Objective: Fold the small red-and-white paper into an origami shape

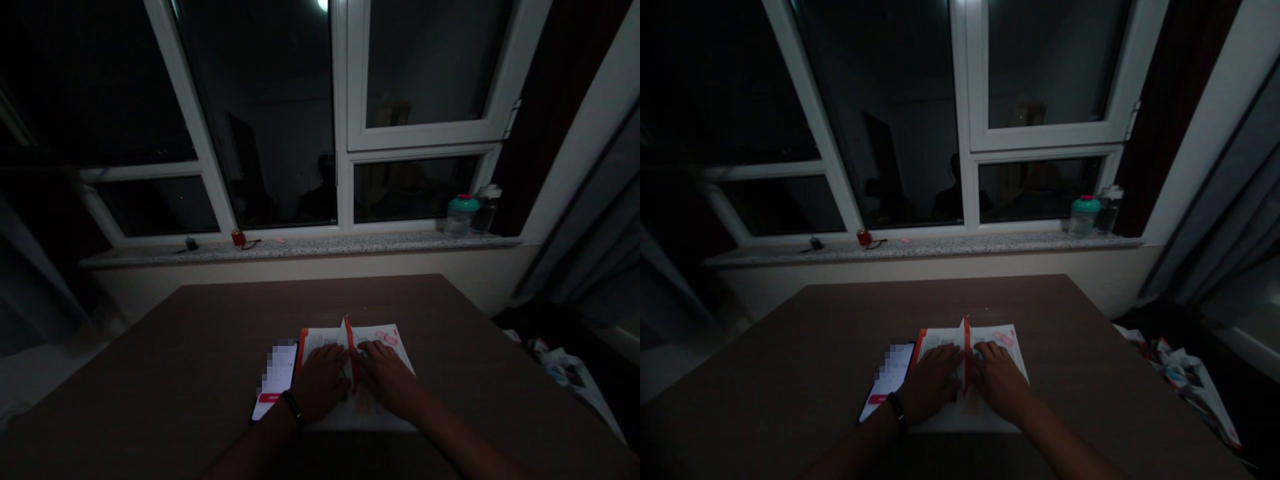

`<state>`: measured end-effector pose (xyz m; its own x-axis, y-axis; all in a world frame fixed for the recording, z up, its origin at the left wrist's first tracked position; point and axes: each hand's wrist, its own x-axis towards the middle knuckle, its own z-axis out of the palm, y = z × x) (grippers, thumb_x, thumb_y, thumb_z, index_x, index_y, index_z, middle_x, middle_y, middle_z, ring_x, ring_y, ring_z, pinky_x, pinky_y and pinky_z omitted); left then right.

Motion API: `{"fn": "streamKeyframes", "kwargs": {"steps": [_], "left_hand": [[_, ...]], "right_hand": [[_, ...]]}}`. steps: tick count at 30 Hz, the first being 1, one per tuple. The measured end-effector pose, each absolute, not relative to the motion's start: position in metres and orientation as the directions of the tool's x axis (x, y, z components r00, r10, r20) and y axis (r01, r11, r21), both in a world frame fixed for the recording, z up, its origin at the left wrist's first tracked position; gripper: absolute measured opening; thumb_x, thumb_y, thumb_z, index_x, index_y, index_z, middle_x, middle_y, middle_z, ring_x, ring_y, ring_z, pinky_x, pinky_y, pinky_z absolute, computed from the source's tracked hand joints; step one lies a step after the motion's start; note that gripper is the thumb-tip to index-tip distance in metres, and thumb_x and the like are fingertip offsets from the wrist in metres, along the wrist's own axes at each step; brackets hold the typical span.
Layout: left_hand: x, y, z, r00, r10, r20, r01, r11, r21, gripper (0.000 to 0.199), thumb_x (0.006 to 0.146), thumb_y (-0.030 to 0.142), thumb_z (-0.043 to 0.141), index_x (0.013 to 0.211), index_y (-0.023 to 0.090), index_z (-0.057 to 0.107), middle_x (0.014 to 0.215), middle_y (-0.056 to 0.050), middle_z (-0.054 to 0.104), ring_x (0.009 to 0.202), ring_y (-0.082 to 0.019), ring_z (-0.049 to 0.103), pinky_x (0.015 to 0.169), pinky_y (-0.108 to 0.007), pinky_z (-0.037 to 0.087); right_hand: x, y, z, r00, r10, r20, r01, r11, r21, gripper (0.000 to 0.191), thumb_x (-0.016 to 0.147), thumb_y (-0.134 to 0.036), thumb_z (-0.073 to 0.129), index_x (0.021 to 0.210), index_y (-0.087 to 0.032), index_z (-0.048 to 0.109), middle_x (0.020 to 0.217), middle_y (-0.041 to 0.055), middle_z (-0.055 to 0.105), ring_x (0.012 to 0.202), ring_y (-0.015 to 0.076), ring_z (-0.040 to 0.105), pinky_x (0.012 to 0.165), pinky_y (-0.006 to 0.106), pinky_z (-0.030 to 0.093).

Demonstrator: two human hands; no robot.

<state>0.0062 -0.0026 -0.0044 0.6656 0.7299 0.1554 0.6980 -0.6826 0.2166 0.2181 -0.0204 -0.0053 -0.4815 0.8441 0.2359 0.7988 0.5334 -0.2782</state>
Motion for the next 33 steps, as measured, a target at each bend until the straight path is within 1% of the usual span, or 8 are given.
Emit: {"fn": "streamKeyframes", "kwargs": {"steps": [3, 6, 9, 15, 20, 24, 27, 33], "left_hand": [[0.005, -0.001, -0.009, 0.661, 0.731, 0.168, 0.699, -0.681, 0.219, 0.051, 0.09, 0.021, 0.056, 0.139, 0.02, 0.043, 0.142, -0.01, 0.047, 0.131, -0.028, 0.04, 0.109, -0.047, 0.032], [0.007, -0.001, -0.009, 0.656, 0.737, 0.163, 0.703, -0.675, 0.222, 0.052, 0.089, 0.022, 0.059, 0.139, 0.019, 0.044, 0.142, -0.011, 0.048, 0.131, -0.029, 0.041, 0.11, -0.048, 0.032], [0.008, -0.002, -0.007, 0.651, 0.741, 0.164, 0.706, -0.671, 0.228, 0.054, 0.087, 0.023, 0.062, 0.138, 0.019, 0.045, 0.141, -0.011, 0.048, 0.13, -0.03, 0.041, 0.11, -0.048, 0.032], [0.009, -0.002, -0.011, 0.646, 0.74, 0.185, 0.708, -0.673, 0.214, 0.054, 0.087, 0.023, 0.061, 0.138, 0.02, 0.044, 0.141, -0.011, 0.048, 0.131, -0.03, 0.041, 0.11, -0.049, 0.032], [0.007, -0.002, -0.013, 0.645, 0.74, 0.19, 0.713, -0.673, 0.199, 0.057, 0.087, 0.024, 0.061, 0.141, 0.021, 0.042, 0.142, -0.011, 0.047, 0.131, -0.031, 0.041, 0.109, -0.051, 0.032], [0.009, -0.003, -0.011, 0.644, 0.74, 0.194, 0.712, -0.673, 0.202, 0.055, 0.087, 0.024, 0.061, 0.139, 0.021, 0.043, 0.141, -0.011, 0.047, 0.13, -0.031, 0.041, 0.109, -0.05, 0.033], [0.01, -0.005, -0.007, 0.649, 0.737, 0.19, 0.707, -0.676, 0.207, 0.054, 0.086, 0.025, 0.061, 0.138, 0.02, 0.044, 0.14, -0.011, 0.048, 0.129, -0.031, 0.042, 0.109, -0.05, 0.033], [0.008, -0.005, -0.008, 0.66, 0.727, 0.189, 0.699, -0.686, 0.201, 0.06, 0.084, 0.026, 0.064, 0.139, 0.017, 0.042, 0.14, -0.013, 0.048, 0.129, -0.031, 0.041, 0.109, -0.049, 0.031]], "right_hand": [[0.219, -0.016, -0.006, -0.463, 0.854, 0.237, 0.803, 0.517, -0.297, 0.034, 0.096, -0.022, 0.048, 0.127, -0.029, 0.059, 0.124, 0.0076, 0.056, 0.112, 0.0268, 0.049, 0.095, 0.043, 0.04], [0.22, -0.014, -0.007, -0.451, 0.861, 0.234, 0.807, 0.505, -0.305, 0.034, 0.095, -0.021, 0.049, 0.125, -0.029, 0.061, 0.122, 0.0075, 0.058, 0.111, 0.0267, 0.05, 0.096, 0.043, 0.039], [0.219, -0.014, -0.007, -0.448, 0.863, 0.233, 0.808, 0.503, -0.308, 0.038, 0.093, -0.022, 0.052, 0.129, -0.029, 0.059, 0.122, 0.008, 0.057, 0.112, 0.0274, 0.049, 0.096, 0.043, 0.038], [0.219, -0.017, -0.007, -0.459, 0.859, 0.226, 0.806, 0.509, -0.301, 0.042, 0.09, -0.027, 0.056, 0.133, -0.028, 0.055, 0.124, 0.0092, 0.055, 0.113, 0.0286, 0.047, 0.098, 0.044, 0.038], [0.217, -0.02, -0.008, -0.464, 0.857, 0.223, 0.812, 0.512, -0.279, 0.044, 0.09, -0.025, 0.054, 0.134, -0.026, 0.053, 0.127, 0.0106, 0.054, 0.115, 0.03, 0.046, 0.095, 0.044, 0.04], [0.217, -0.022, -0.008, -0.477, 0.85, 0.223, 0.805, 0.524, -0.276, 0.045, 0.089, -0.024, 0.054, 0.134, -0.024, 0.052, 0.128, 0.0106, 0.053, 0.114, 0.0296, 0.046, 0.097, 0.043, 0.039], [0.216, -0.023, -0.009, -0.478, 0.849, 0.223, 0.807, 0.525, -0.271, 0.05, 0.087, -0.028, 0.057, 0.137, -0.023, 0.049, 0.128, 0.0112, 0.053, 0.115, 0.0304, 0.045, 0.098, 0.044, 0.038], [0.218, -0.024, -0.011, -0.489, 0.843, 0.222, 0.801, 0.535, -0.268, 0.064, 0.086, -0.043, 0.06, 0.143, -0.022, 0.042, 0.135, 0.0131, 0.049, 0.12, 0.0324, 0.042, 0.101, 0.047, 0.035]]}}
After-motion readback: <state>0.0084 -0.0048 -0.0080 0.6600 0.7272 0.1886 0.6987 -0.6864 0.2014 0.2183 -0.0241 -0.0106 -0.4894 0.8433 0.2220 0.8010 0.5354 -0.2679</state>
